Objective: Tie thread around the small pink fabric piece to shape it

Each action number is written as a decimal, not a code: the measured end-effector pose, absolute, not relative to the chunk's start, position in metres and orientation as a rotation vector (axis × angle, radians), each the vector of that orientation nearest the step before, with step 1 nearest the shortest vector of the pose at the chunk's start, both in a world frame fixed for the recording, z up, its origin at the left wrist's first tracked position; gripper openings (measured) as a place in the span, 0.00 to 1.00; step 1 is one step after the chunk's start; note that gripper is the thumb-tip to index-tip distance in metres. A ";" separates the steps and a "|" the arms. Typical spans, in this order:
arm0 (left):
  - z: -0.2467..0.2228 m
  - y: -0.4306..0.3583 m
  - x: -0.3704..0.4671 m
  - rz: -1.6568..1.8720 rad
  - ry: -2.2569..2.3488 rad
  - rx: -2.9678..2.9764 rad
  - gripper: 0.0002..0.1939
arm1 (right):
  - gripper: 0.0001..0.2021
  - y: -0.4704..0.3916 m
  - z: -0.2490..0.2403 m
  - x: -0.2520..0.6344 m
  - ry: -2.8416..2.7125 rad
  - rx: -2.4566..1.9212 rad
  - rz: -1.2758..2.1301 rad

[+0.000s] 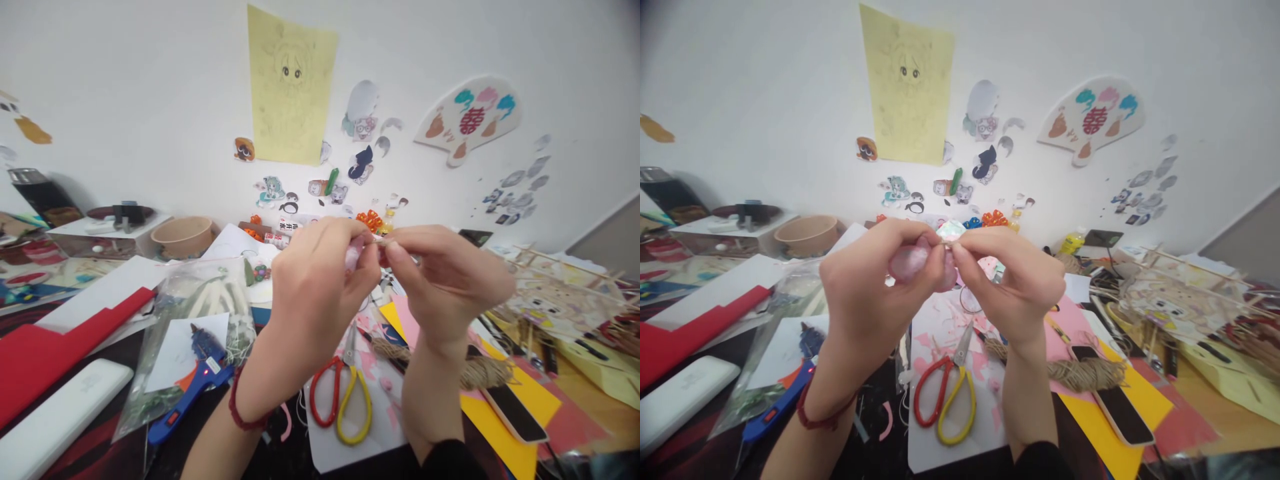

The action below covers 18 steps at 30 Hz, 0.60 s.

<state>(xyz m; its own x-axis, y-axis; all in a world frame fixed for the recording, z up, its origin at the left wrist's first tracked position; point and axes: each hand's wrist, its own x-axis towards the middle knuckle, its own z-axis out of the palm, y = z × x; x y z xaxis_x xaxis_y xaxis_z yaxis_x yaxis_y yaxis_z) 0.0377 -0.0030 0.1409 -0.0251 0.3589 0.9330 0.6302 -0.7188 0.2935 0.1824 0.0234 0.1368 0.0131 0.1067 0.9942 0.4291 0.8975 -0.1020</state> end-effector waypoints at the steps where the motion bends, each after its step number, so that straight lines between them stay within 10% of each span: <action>1: 0.142 -0.004 0.036 -1.814 -1.042 -2.052 0.02 | 0.11 0.024 0.136 0.183 -1.544 -0.426 -0.269; 18: 0.151 -0.002 0.022 -2.130 -1.060 -2.570 0.04 | 0.13 0.031 0.136 0.182 -1.527 -0.351 -0.521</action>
<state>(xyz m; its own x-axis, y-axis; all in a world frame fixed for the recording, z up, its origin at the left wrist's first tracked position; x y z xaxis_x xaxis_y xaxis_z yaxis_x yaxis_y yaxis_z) 0.0224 -0.0018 0.1508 0.1068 0.6444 0.7572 0.2155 -0.7585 0.6150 0.1825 0.0312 0.1358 -0.0319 -0.1020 0.9943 0.5272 0.8434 0.1034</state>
